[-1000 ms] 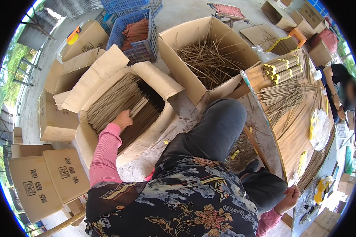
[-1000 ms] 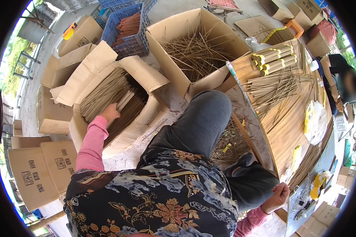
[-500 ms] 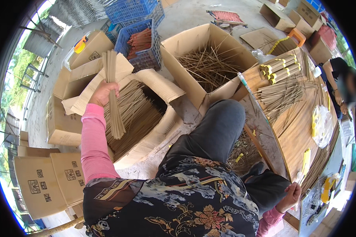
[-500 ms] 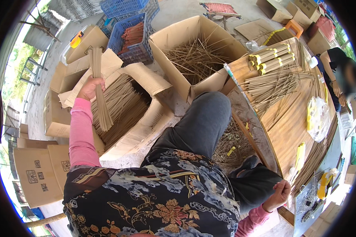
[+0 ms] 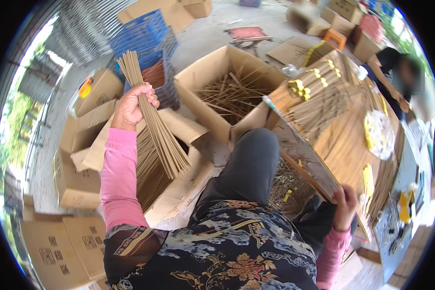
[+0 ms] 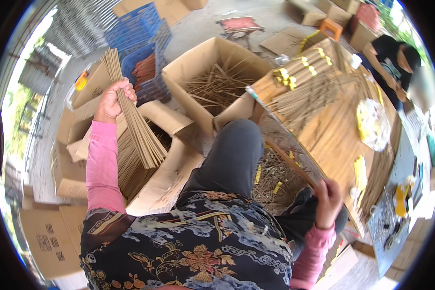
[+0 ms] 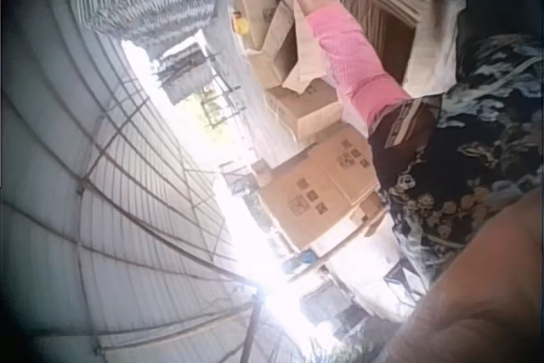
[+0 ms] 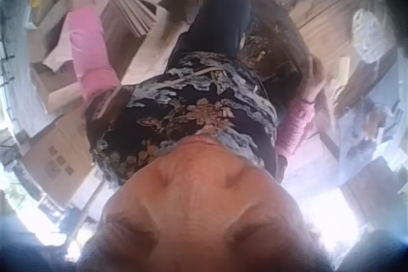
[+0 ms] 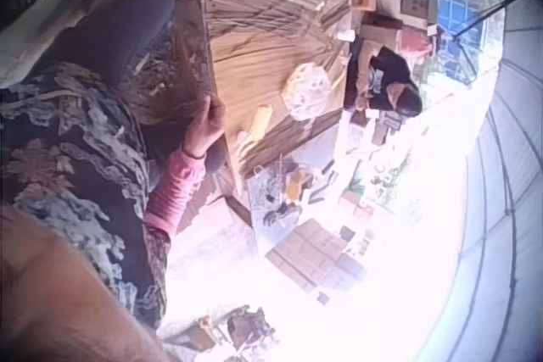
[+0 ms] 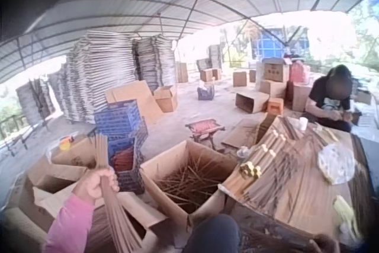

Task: The person gathers thin wooden sticks from a cardboard box, aligns them into bundles, and secures them with yellow tape. They repeat this process, placing finished bundles on the table and floor.

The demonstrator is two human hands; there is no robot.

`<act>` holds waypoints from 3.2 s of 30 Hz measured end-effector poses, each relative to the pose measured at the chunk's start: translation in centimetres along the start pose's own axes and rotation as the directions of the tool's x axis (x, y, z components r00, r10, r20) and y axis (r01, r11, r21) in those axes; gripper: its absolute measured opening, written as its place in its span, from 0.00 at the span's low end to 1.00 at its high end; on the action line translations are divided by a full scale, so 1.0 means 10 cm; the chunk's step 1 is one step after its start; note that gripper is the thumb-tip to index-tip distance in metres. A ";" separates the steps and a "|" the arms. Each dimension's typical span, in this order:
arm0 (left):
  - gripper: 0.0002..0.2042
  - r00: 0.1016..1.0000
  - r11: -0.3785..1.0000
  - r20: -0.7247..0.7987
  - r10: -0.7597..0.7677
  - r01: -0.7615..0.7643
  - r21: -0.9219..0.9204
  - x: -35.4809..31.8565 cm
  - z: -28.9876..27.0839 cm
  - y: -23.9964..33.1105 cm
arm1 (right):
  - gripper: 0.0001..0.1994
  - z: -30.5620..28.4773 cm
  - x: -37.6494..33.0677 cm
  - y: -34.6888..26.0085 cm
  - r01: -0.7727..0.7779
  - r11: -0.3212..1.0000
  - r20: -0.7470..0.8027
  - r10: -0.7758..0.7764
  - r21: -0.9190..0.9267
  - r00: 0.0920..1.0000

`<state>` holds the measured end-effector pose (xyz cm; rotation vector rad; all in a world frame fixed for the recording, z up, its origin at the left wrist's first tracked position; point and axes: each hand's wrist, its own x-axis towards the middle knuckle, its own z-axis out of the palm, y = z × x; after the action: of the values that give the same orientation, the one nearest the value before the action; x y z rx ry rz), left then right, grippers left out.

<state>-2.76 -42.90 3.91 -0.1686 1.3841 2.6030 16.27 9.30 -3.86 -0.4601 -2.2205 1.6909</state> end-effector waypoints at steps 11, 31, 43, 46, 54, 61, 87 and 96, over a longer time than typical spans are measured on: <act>0.06 0.927 0.960 0.269 -0.263 0.278 -0.020 0.53 2.49 -1.74 | 0.42 0.88 0.45 -0.62 0.138 0.979 0.613 -0.202 0.150 0.763; 0.06 0.557 0.879 0.812 -0.176 0.460 -0.124 0.44 3.29 -2.00 | 0.15 0.21 0.10 -0.15 -0.811 0.337 0.874 -0.275 0.478 0.401; 0.06 0.663 0.996 0.748 0.024 -0.084 0.042 -0.03 3.66 -1.63 | 0.27 -0.02 0.37 -0.15 -0.206 0.788 0.613 -0.255 0.580 0.748; 0.06 0.640 0.951 0.752 0.155 -0.304 0.062 -0.08 3.69 -1.64 | 0.27 -0.09 0.40 -0.24 -0.153 0.770 0.510 -0.247 0.619 0.824; 0.06 0.707 0.881 0.671 0.225 -0.442 0.171 0.00 3.70 -1.87 | 0.20 0.14 0.40 -0.57 0.661 0.750 -0.044 -0.660 0.011 0.750; 0.06 0.694 0.896 0.644 0.321 -0.443 0.030 0.04 3.67 -1.80 | 0.17 0.24 0.29 -0.41 0.717 0.651 0.016 -0.737 -0.248 0.675; 0.07 0.708 0.986 0.705 0.042 -0.144 0.086 0.04 3.63 -1.60 | 0.25 0.28 0.41 -0.29 0.235 0.873 0.256 -0.366 0.427 0.895; 0.05 0.727 0.993 0.686 -0.011 -0.074 0.094 0.21 3.55 -1.66 | 0.16 0.22 0.40 -0.35 0.002 0.800 0.451 -0.340 0.601 0.826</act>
<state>-1.64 -4.17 9.93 0.7756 1.2254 2.2072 11.47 8.27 -0.81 0.4316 -1.7995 2.4682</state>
